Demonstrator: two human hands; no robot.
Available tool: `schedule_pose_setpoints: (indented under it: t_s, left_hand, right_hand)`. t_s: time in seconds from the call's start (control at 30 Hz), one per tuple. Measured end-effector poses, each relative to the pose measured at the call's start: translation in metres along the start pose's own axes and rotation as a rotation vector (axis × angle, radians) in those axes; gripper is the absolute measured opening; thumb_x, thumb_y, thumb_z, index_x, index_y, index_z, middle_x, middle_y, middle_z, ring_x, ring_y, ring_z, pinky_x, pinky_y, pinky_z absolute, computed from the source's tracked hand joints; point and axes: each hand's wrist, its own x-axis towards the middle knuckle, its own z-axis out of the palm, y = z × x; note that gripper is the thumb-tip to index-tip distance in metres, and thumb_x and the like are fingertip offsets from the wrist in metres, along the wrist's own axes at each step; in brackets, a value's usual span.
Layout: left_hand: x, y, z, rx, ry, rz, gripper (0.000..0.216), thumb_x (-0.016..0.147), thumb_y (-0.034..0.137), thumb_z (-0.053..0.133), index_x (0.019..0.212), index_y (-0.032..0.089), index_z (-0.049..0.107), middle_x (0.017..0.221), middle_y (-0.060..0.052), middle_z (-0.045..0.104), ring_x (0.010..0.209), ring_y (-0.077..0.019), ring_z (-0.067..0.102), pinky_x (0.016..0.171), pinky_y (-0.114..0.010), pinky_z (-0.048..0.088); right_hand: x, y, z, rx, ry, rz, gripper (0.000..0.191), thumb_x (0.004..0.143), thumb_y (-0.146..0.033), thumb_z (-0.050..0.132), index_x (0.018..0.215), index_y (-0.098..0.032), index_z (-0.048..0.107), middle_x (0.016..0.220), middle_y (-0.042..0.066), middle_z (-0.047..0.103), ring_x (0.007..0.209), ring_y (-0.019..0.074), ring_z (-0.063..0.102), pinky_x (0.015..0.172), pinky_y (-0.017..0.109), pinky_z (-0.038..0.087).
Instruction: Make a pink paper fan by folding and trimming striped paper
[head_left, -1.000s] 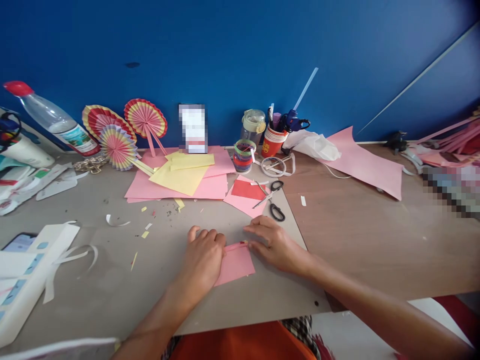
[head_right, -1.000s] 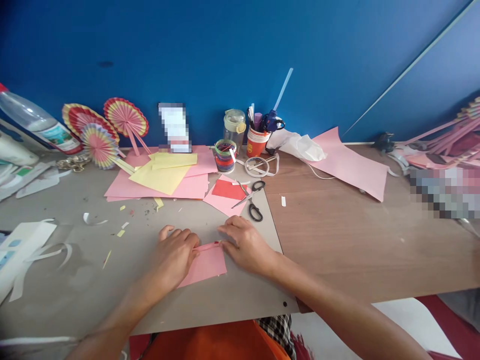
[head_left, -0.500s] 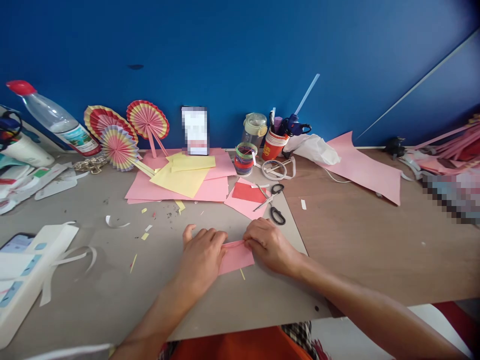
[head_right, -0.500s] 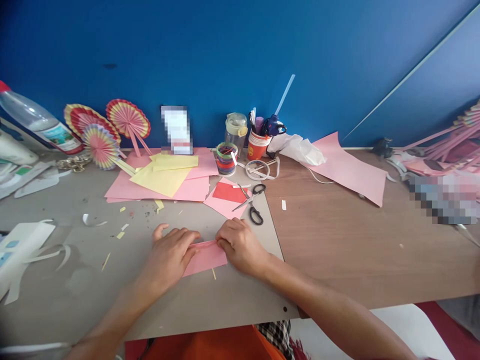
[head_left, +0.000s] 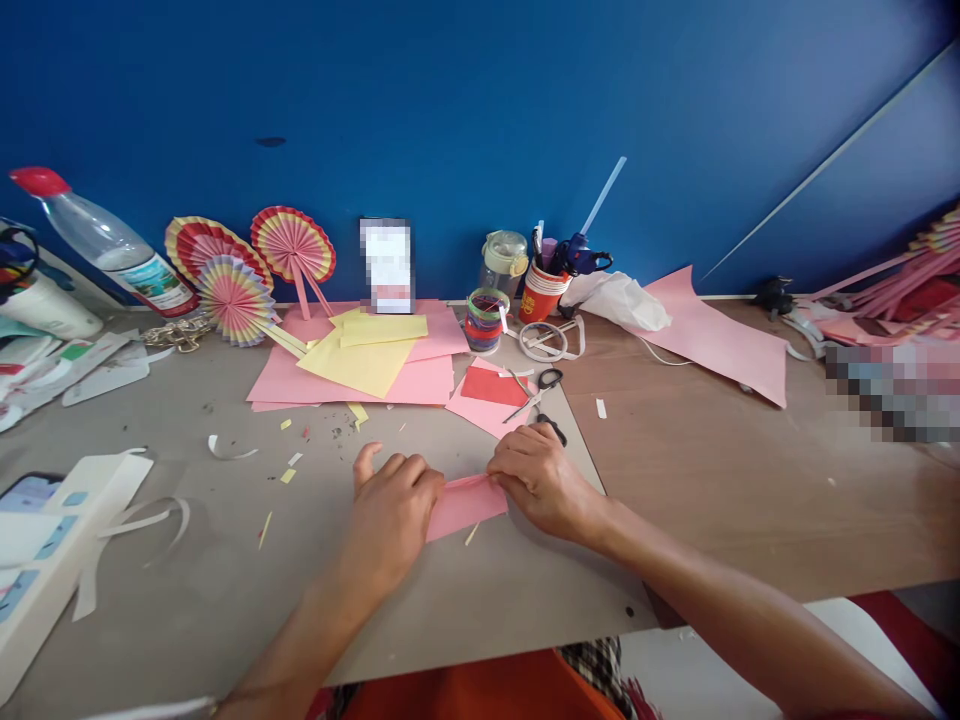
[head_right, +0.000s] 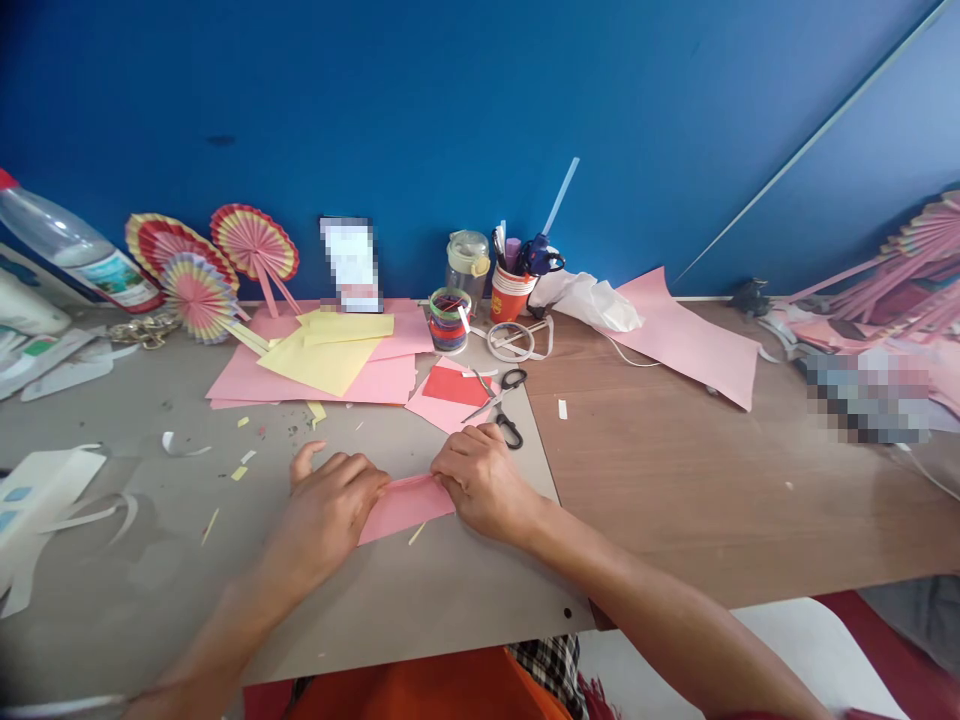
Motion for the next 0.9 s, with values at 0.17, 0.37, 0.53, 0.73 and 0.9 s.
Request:
schedule_pose_setpoints:
  t_s: [0.17,0.37,0.53,0.73,0.9]
  left_hand:
    - [-0.010,-0.014,0.004,0.101,-0.020,0.013,0.033,0.078,-0.004,0.040,0.075,0.021,0.061,0.070,0.002,0.056,0.071,-0.0163,0.054,0.105,-0.051,0.019]
    - [-0.014,-0.018,0.008,0.122,0.002,0.032,0.034,0.077,-0.005,0.039,0.073,0.021,0.060,0.069,0.002,0.053,0.068,-0.0153,0.052,0.103,-0.049,0.022]
    - [-0.007,-0.022,0.000,0.095,0.103,0.019,0.032,0.082,-0.001,0.040,0.077,0.022,0.062,0.071,0.002,0.060,0.070,-0.0150,0.055,0.101,-0.047,0.023]
    - [0.006,-0.031,-0.019,0.150,0.316,-0.018,0.025,0.090,0.009,0.042,0.087,0.023,0.062,0.083,0.001,0.068,0.077,-0.0151,0.060,0.101,-0.045,0.021]
    - [0.003,-0.034,-0.025,0.212,0.441,-0.070,0.021,0.090,0.013,0.048,0.091,0.027,0.063,0.089,0.001,0.069,0.080,-0.0163,0.060,0.102,-0.045,0.019]
  right_hand:
    - [-0.003,0.005,-0.004,0.031,-0.030,0.039,0.018,0.086,-0.011,0.047,0.075,-0.018,0.059,0.072,0.002,0.062,0.072,0.0153,0.053,0.075,0.033,0.030]
    - [-0.001,0.005,-0.004,0.069,-0.068,0.073,0.017,0.085,-0.011,0.048,0.075,-0.019,0.060,0.073,0.002,0.064,0.073,0.0161,0.055,0.076,0.033,0.031]
    - [0.007,0.007,-0.004,0.078,-0.041,0.073,0.017,0.086,-0.013,0.048,0.077,-0.018,0.061,0.075,0.003,0.065,0.074,0.0160,0.056,0.077,0.033,0.032]
    - [0.032,0.000,-0.013,-0.065,0.152,-0.023,0.016,0.087,-0.011,0.048,0.080,-0.019,0.061,0.078,0.002,0.066,0.074,0.0155,0.053,0.075,0.033,0.030]
    - [0.033,-0.010,-0.017,-0.266,0.259,-0.075,0.019,0.087,-0.008,0.048,0.081,-0.022,0.060,0.084,0.003,0.065,0.078,0.0169,0.051,0.080,0.036,0.027]
